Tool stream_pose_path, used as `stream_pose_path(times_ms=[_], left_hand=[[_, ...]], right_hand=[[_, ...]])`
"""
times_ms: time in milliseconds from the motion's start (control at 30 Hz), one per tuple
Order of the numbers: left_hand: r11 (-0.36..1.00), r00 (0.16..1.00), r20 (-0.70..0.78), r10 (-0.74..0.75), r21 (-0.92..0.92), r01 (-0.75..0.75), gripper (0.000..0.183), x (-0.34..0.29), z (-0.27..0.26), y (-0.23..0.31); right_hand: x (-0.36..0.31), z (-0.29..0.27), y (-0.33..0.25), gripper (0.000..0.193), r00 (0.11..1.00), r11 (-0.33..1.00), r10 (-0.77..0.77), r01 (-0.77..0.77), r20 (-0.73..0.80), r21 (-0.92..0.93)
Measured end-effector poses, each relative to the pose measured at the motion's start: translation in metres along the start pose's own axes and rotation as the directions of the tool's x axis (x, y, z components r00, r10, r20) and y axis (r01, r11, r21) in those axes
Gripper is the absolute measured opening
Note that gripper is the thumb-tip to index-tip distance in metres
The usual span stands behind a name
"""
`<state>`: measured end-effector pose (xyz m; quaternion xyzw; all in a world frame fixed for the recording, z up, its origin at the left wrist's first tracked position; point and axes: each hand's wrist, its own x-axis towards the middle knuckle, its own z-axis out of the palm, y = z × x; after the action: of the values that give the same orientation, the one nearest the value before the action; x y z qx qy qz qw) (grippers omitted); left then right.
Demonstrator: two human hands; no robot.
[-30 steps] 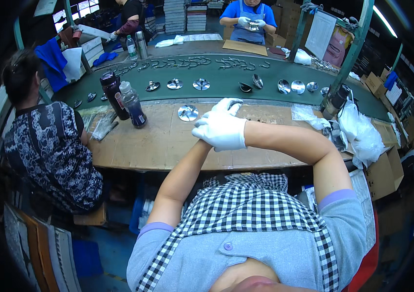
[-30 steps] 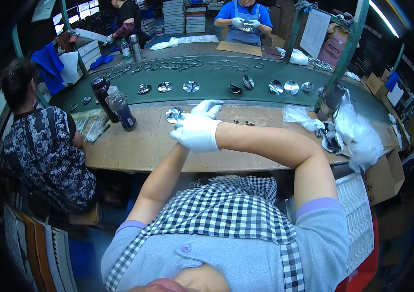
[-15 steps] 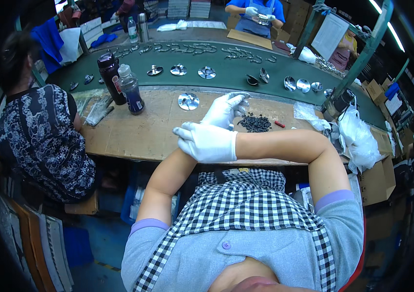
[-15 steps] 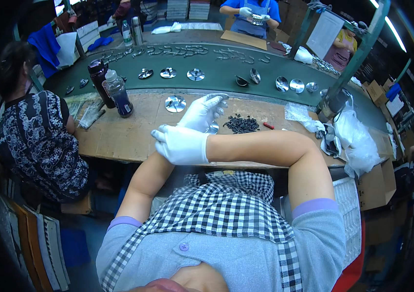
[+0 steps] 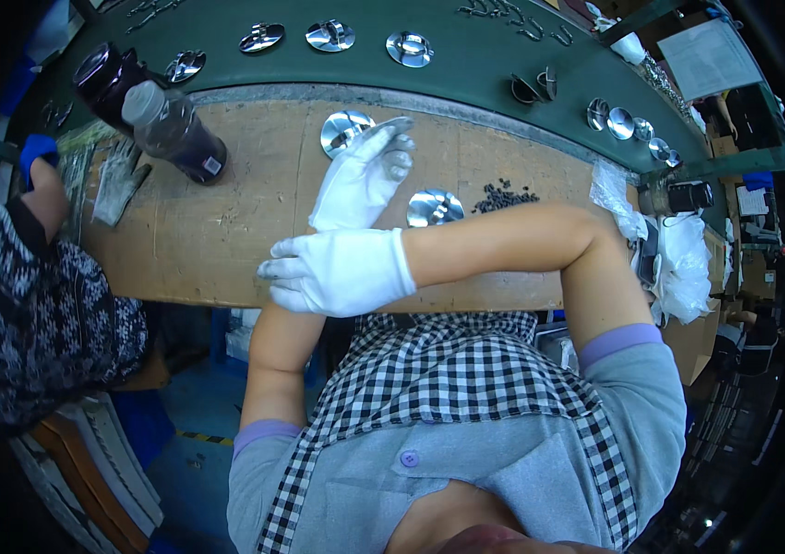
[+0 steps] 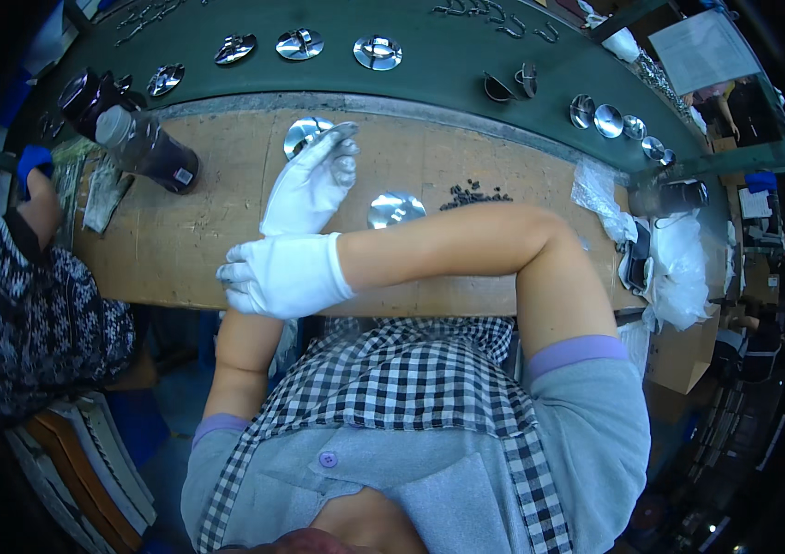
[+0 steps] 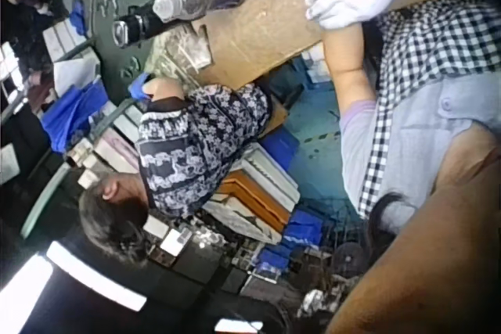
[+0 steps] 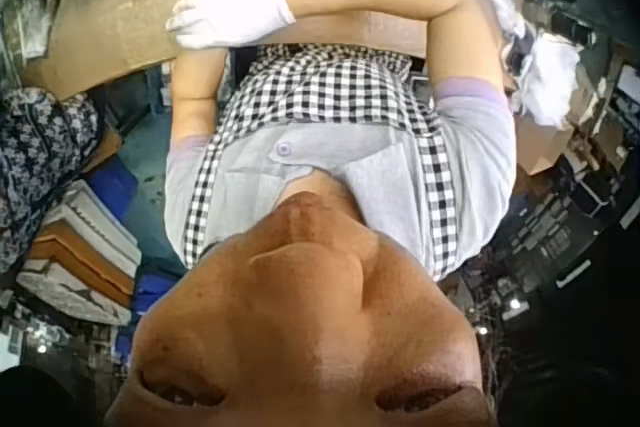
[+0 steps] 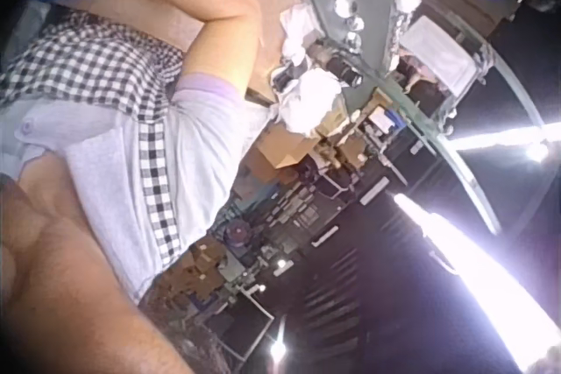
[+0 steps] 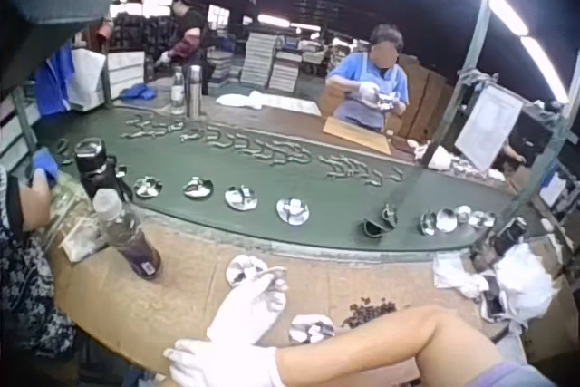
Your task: The person assembles small metal components by hand, inserting screws into circular metal plates on a factory workbench.
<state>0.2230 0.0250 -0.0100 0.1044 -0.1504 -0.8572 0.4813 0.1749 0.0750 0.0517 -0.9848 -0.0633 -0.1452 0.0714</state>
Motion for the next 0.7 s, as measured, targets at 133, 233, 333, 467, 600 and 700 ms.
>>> stream_pose_path(times_ms=[133,233,333,467,600,700], left_hand=[[0.979,0.920,-0.355,0.168,-0.052,-0.198,0.026,0.002,-0.008,-0.012],[0.716,0.937,-0.262,0.232,0.698,0.018,0.025,0.013,-0.003,-0.012],[0.538,0.961,-0.191,0.200,0.841,0.055,0.024,0.017,-0.003,-0.030],[0.444,0.966,-0.157,0.207,0.894,0.050,0.025,0.014,-0.008,-0.030],[0.599,0.941,-0.230,0.247,0.800,0.038,0.030,0.016,-0.008,-0.031],[0.631,0.937,-0.162,0.309,0.772,-0.074,0.043,0.016,-0.013,-0.027]], right_hand=[[-0.057,-0.051,0.079,0.051,0.692,0.764,0.628,-0.635,-0.356,0.114],[-0.120,-0.065,0.161,0.039,0.048,0.170,0.934,-0.931,-0.353,0.324],[-0.183,-0.034,0.212,0.038,0.014,0.021,0.849,-1.000,-0.528,0.008],[-0.186,-0.041,0.215,0.033,0.019,0.082,0.971,-0.961,-0.236,0.263],[-0.171,-0.044,0.161,0.039,0.042,0.154,0.986,-0.607,-0.162,0.780],[-0.152,-0.063,0.102,0.027,0.021,0.024,1.000,-0.644,-0.013,0.765]])
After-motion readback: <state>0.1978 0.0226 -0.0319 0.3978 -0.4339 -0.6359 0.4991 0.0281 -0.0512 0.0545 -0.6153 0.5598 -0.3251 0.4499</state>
